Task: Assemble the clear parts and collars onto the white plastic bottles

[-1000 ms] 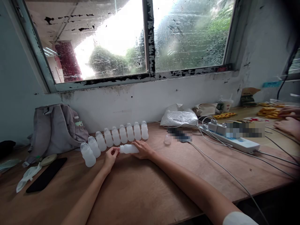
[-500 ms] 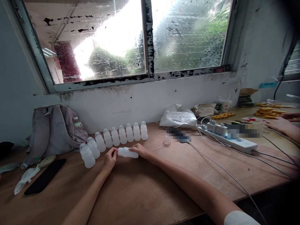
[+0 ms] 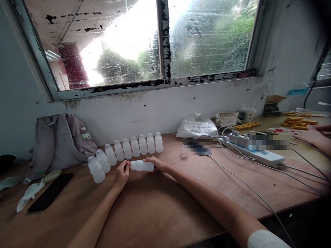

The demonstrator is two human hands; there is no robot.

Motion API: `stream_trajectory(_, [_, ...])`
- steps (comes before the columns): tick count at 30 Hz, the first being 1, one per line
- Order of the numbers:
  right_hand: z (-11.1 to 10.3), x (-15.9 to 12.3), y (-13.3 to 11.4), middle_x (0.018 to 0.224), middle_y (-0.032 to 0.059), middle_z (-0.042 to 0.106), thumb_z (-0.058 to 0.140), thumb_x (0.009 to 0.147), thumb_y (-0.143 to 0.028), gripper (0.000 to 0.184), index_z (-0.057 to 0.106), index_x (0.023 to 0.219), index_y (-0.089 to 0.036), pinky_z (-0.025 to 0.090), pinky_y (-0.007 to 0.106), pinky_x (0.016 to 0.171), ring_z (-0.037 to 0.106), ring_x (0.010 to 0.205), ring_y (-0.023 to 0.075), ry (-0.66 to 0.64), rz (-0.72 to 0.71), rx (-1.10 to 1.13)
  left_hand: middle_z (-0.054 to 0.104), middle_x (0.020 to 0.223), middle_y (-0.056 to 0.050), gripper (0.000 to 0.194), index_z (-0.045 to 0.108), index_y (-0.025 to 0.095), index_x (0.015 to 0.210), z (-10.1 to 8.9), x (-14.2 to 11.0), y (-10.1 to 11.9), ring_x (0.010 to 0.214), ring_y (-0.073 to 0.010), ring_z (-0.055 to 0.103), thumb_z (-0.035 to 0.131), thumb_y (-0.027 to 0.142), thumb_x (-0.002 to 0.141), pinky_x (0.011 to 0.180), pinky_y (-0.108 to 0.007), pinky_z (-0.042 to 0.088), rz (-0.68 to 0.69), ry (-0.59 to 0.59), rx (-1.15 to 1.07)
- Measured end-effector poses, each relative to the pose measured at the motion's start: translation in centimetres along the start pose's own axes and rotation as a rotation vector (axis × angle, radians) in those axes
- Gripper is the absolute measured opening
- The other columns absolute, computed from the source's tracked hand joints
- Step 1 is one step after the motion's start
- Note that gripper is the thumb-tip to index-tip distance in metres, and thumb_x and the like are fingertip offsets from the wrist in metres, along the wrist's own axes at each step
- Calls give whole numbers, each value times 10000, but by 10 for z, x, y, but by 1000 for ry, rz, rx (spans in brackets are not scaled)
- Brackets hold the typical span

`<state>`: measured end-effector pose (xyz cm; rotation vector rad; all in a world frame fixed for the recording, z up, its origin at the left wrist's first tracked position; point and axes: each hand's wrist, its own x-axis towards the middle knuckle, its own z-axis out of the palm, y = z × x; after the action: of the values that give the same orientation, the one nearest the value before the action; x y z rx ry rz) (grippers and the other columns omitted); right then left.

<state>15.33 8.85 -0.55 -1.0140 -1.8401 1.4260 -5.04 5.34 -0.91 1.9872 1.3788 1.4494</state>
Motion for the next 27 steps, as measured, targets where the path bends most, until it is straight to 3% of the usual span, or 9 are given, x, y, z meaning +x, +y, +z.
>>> stream_trajectory(3, [2,2,3,442,-25,470,396,780,-487,400,559,766,-121,220,173,296,334,317,59,32,-32,-55,508,545,21,271,557,185,653,-1,1,-2,517,-131,456,454,417,751,505,-218,337,-56,22,-41])
stream_trajectory(6, [4,3,8,612,-3,539,483,746,-465,345,564,817,-137,341,175,401,461,465,83,147,-159,-202,509,527,21,297,569,179,680,1,3,-11,503,-134,474,462,450,742,490,-224,363,-128,47,-116])
stream_trajectory(8, [5,3,10,752,12,568,543,719,-416,301,557,871,-156,409,201,551,528,644,120,222,-291,-328,566,615,-5,327,583,166,763,5,5,-17,546,-145,520,470,472,730,486,-231,395,-168,51,-188])
stream_trajectory(11, [4,0,12,920,43,562,604,678,-338,344,521,970,-175,407,258,722,529,832,171,298,-453,-552,617,805,-64,393,572,139,885,11,6,-22,676,-170,580,508,481,702,538,-251,453,-200,53,-301])
stream_trajectory(15, [3,-3,12,1003,80,545,632,646,-304,441,475,1039,-180,374,320,793,517,903,216,359,-481,-777,627,844,-75,422,544,128,948,12,5,-17,793,-182,592,586,440,667,680,-281,475,-199,85,-401])
stream_trajectory(19, [8,-2,12,976,55,560,597,683,-395,432,444,1031,-189,390,298,763,531,894,206,294,-432,-704,609,969,-85,401,565,140,965,9,3,-6,909,-198,565,620,396,661,808,-306,444,-140,95,-467])
stream_trajectory(23, [17,1,12,932,42,564,520,732,-480,432,419,1043,-197,394,310,758,529,896,210,230,-310,-659,541,1122,-98,512,488,169,1109,14,1,-6,993,-215,535,628,377,663,848,-325,436,-139,-28,-492])
stream_trajectory(27, [24,3,9,916,60,566,552,712,-473,424,445,1001,-181,372,346,795,518,903,227,219,-371,-772,580,1034,-106,515,452,151,1091,25,-3,-11,971,-243,551,623,379,663,802,-355,470,-94,-243,-470])
